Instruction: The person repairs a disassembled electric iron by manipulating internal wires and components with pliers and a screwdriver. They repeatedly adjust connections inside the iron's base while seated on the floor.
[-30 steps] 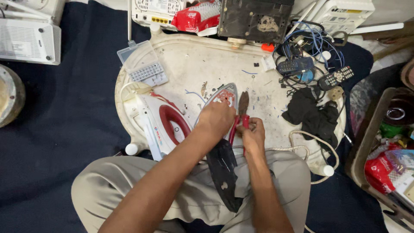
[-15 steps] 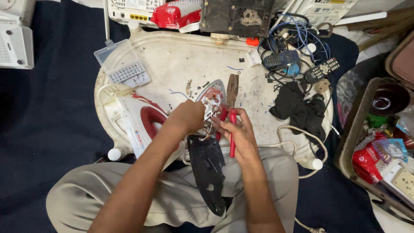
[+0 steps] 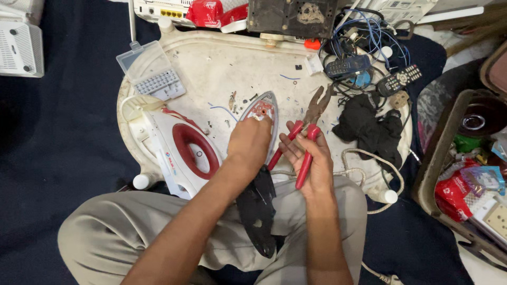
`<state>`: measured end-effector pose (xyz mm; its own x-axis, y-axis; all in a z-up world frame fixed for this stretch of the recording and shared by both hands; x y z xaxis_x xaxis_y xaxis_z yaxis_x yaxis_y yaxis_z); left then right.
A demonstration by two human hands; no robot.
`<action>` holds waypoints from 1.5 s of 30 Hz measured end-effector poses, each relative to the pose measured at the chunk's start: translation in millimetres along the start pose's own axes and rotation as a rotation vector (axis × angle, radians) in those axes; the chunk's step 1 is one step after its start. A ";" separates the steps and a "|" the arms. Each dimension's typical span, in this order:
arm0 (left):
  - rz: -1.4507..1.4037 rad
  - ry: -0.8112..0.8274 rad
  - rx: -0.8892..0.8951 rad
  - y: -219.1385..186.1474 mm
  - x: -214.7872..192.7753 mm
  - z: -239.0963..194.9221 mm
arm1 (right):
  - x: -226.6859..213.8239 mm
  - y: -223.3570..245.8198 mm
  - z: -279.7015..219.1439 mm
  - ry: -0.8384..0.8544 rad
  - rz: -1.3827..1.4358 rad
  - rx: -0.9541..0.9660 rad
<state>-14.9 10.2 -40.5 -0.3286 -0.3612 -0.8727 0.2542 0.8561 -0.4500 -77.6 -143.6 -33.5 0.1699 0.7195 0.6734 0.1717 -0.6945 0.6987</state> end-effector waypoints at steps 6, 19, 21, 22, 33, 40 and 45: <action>-0.260 -0.063 0.039 15.7 -4.7 -12.1 | -0.2 -6.4 -1.2 0.076 -0.016 0.061; -0.455 -0.095 0.213 23.1 -21.6 -54.2 | 6.5 15.7 -23.9 0.215 0.078 0.239; -0.468 -0.167 0.350 25.4 -20.5 -57.1 | 2.1 18.3 -30.0 0.188 0.071 0.258; -0.463 -0.187 0.381 27.5 -19.6 -58.3 | -0.7 17.1 -34.1 0.169 0.085 0.276; -0.459 -0.201 0.240 34.9 -10.4 -54.6 | -19.7 -5.6 -93.5 0.371 0.456 0.515; -0.561 -0.217 0.227 45.6 -3.1 -51.2 | -15.9 -28.1 -104.5 0.365 0.428 0.647; -0.796 -0.145 0.105 45.8 5.4 -42.9 | -12.9 -33.2 -95.7 0.394 0.516 0.671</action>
<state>-44.1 63.3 -57.8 -0.3273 -0.8971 -0.2968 0.0811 0.2863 -0.9547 -178.4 -129.6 -42.3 0.0611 0.1849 0.9809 0.7122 -0.6966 0.0869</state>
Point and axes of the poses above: each hand's wrist, its own z-axis towards the middle knuckle, its own x-axis out of the palm, y = z × x, the point moved 1 cm from there along z, towards the middle knuckle, and after that the axes turned 10 degrees about y, right-handed, at the moved point
